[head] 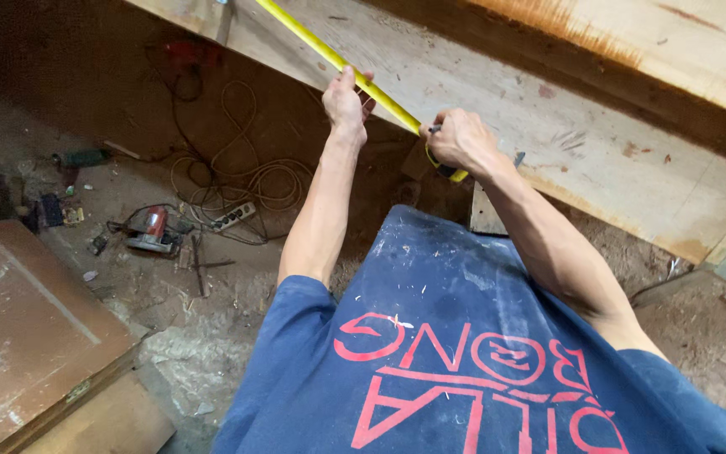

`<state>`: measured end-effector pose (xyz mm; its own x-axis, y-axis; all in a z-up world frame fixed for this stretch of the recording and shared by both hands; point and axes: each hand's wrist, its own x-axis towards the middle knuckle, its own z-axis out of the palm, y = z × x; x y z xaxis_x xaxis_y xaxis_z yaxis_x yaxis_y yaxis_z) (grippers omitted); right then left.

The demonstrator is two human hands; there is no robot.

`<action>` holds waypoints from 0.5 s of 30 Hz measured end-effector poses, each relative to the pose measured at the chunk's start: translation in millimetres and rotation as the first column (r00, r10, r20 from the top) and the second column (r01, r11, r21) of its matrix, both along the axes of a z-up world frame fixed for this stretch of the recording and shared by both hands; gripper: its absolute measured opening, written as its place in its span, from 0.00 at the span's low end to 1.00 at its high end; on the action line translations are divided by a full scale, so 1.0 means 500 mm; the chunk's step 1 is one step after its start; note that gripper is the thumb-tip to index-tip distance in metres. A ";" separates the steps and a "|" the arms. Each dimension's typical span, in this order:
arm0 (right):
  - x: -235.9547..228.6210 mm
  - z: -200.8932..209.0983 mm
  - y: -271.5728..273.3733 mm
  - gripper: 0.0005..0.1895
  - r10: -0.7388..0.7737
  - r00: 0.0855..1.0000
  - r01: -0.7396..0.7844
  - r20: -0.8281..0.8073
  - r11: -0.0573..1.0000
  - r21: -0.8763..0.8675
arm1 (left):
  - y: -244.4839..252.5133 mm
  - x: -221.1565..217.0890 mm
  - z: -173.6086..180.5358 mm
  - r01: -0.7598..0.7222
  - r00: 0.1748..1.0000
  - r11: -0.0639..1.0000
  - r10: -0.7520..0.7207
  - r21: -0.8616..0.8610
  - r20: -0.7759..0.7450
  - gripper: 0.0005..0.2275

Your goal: The person measures a long wooden plank with a tape measure and marks it with a pencil. They also use a try square to draw a straight line across the plank.

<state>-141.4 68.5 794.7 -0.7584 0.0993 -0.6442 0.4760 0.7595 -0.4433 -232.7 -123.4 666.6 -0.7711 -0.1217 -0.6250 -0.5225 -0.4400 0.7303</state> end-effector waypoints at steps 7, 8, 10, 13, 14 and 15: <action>0.003 -0.019 -0.022 0.20 0.083 0.975 -0.094 -0.205 0.995 -0.045 | -0.039 -0.004 0.008 0.021 0.985 0.997 -0.009 0.071 -0.171 0.11; -0.002 -0.021 -0.025 0.20 0.077 0.979 -0.085 -0.186 0.996 -0.034 | -0.047 -0.008 0.008 -0.002 0.985 0.997 0.016 0.080 -0.171 0.09; -0.001 -0.021 -0.035 0.21 0.068 0.988 -0.070 -0.142 0.998 -0.010 | -0.060 -0.004 0.005 -0.053 0.984 0.994 0.069 0.100 -0.164 0.07; -0.013 -0.004 -0.070 0.20 0.070 0.990 -0.072 -0.125 0.997 -0.012 | -0.079 -0.008 0.007 -0.071 0.949 0.997 0.072 0.013 -0.307 0.10; -0.012 0.000 -0.079 0.21 0.077 0.992 -0.078 -0.100 0.997 -0.005 | -0.080 -0.005 0.002 -0.017 0.990 0.987 -0.007 -0.161 -0.142 0.10; -0.013 0.000 -0.088 0.21 0.084 0.994 -0.084 -0.074 0.996 0.002 | -0.080 -0.004 -0.005 0.064 0.998 0.947 -0.054 -0.316 0.041 0.10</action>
